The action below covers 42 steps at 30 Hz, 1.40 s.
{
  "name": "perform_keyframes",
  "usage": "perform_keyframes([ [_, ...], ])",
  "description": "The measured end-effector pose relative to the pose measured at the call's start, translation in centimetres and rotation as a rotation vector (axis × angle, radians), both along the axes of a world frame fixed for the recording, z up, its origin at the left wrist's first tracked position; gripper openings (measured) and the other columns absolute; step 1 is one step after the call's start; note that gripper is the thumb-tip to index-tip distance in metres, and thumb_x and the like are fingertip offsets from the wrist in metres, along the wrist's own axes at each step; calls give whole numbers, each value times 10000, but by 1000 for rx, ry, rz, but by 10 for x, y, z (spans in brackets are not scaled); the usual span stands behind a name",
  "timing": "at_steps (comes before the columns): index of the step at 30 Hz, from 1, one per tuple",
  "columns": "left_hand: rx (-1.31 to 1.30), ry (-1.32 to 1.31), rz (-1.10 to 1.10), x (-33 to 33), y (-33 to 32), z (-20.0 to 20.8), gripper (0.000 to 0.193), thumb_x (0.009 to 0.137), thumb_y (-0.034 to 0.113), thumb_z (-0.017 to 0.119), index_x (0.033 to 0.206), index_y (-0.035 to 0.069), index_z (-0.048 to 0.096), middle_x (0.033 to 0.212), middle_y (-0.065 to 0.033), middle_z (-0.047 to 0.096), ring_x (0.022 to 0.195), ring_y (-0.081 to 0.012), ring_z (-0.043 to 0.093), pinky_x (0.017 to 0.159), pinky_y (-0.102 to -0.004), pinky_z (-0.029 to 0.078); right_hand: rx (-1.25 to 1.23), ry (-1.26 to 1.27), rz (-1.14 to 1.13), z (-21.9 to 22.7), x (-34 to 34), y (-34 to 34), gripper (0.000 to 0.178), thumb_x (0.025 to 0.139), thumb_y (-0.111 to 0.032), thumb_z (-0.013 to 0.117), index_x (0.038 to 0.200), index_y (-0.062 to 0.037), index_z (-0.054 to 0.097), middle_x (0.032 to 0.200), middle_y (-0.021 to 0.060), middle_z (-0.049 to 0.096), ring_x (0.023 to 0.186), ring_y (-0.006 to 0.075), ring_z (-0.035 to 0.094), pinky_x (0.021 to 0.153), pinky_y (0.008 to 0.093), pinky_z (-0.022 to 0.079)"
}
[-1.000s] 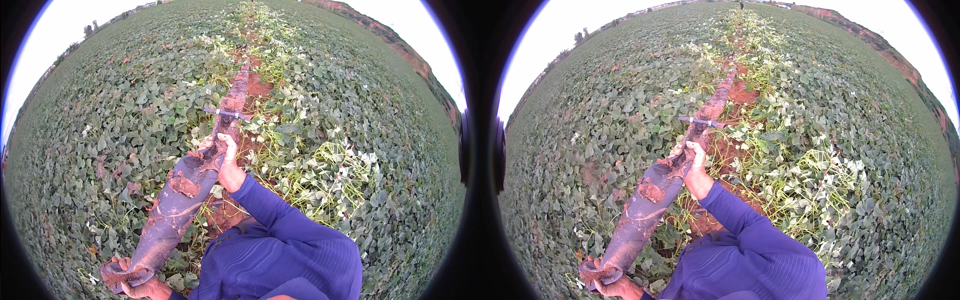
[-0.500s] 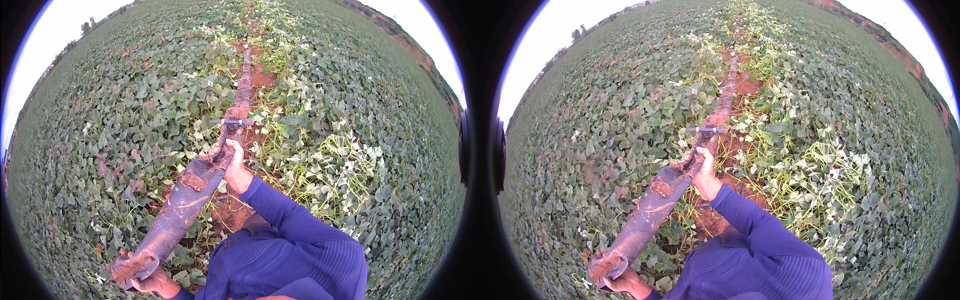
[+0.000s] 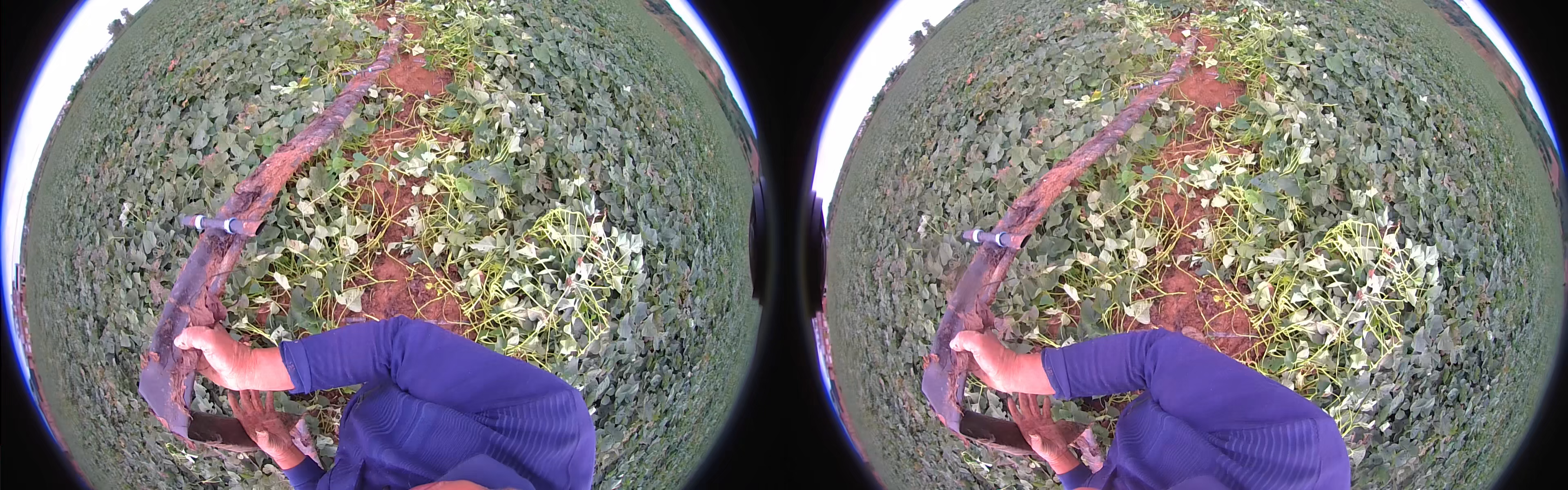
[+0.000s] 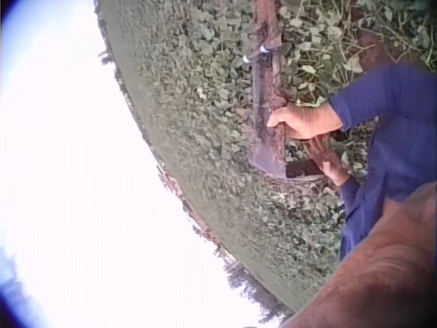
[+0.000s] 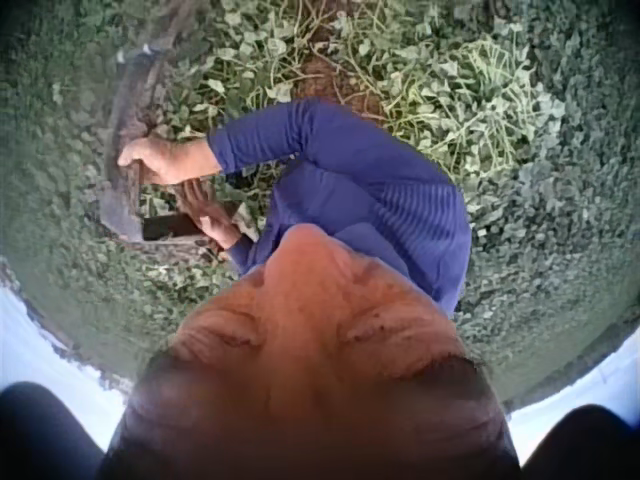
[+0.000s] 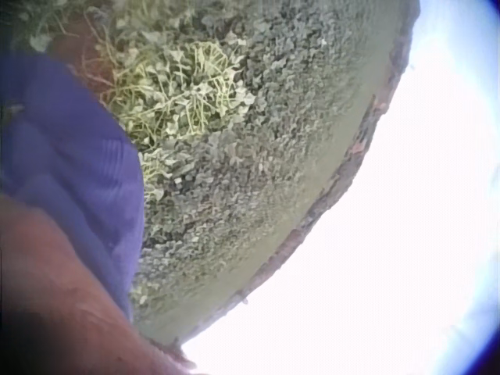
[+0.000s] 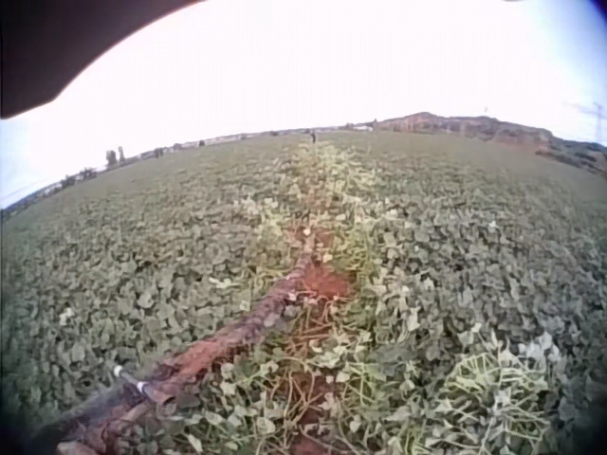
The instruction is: The person walks through a field of leafy crops and uses a long stick to clear debris from a narrow irrigation pipe. They then use a flexible hose to remove remaining material from the pipe, working along its length.
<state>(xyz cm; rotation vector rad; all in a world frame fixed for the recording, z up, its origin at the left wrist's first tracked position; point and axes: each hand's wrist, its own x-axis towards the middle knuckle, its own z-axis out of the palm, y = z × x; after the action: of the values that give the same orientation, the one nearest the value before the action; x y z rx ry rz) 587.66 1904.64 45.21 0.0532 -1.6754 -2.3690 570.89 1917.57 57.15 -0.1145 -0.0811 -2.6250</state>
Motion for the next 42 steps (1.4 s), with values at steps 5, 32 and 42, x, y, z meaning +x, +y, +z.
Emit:
perform_keyframes([
  [5,123,-285,343,-90,4,-85,878,783,228,782,1478,6,295,1454,-161,418,1302,-289,461,1088,-452,370,582,217,175,-20,-18,-24,215,854,-305,579,875,-91,564,850,-1,531,835,141,515,750,322,461],
  [32,-651,-9,781,-461,138,-22,493,856,-2,587,1340,-30,493,1317,-188,545,1158,-283,570,986,-395,489,1060,713,664,-36,-254,146,450,844,-377,734,1098,-42,573,952,114,683,750,156,673,640,282,540],
  [42,136,194,755,-532,165,30,333,944,96,484,1175,-122,582,1256,-262,580,1127,-380,588,1011,-487,487,1197,-681,-315,-301,-291,542,777,939,-674,438,1300,14,438,1143,239,638,941,339,677,747,478,527],
])
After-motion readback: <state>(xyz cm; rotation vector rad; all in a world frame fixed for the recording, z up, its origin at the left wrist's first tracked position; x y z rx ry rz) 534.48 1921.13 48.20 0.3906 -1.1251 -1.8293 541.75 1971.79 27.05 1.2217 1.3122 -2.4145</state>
